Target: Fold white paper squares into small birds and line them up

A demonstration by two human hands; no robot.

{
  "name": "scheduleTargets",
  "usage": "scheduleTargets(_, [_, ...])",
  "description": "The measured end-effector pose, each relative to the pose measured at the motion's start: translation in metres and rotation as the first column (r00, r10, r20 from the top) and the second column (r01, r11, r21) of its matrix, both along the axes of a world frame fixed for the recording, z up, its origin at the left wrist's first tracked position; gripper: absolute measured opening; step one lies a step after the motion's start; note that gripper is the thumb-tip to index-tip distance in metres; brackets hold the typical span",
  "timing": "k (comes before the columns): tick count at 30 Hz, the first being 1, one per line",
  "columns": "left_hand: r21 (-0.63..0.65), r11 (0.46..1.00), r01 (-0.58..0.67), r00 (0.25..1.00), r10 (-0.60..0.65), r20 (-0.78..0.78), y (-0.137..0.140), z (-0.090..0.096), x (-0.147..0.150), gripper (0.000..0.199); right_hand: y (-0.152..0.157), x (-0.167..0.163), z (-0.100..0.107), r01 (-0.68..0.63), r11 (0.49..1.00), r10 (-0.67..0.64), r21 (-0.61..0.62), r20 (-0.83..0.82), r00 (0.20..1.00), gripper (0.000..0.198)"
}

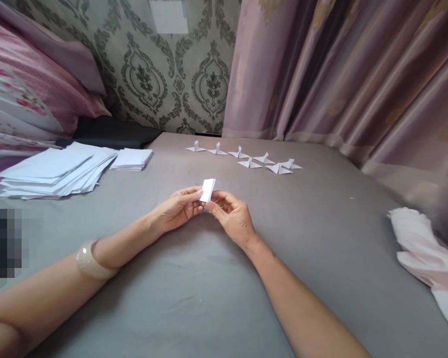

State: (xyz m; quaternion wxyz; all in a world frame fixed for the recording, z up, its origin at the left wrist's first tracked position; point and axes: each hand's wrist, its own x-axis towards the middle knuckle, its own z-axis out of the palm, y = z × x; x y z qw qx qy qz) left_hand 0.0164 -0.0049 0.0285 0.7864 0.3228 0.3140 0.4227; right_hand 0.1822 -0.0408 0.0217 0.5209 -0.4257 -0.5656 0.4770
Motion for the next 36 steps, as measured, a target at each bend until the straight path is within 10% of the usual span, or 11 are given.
scheduleTargets(13, [0.173,0.984,-0.03,0.993,0.049,-0.106,-0.004,-0.003,0.001,0.018,0.001,0.004,-0.001,0.128,0.992,-0.129,0.015,0.058,0.99,0.024])
scheduleTargets(18, [0.315,0.945,0.087,0.97,-0.008,-0.244,-0.008,-0.005,0.002,0.029,0.003,0.005,-0.005,0.205,0.962,-0.241,0.182,0.209,0.948,0.021])
scheduleTargets(28, [0.191,0.97,0.15,0.98,-0.121,-0.156,-0.009,0.001,0.0,0.035,-0.002,0.003,-0.006,0.095,0.871,-0.299,0.481,0.367,0.881,0.007])
scheduleTargets(36, [0.158,0.97,0.185,0.962,-0.145,-0.231,-0.011,0.0,0.0,0.025,0.006,0.007,-0.008,0.307,0.913,-0.351,0.269,0.135,0.927,0.029])
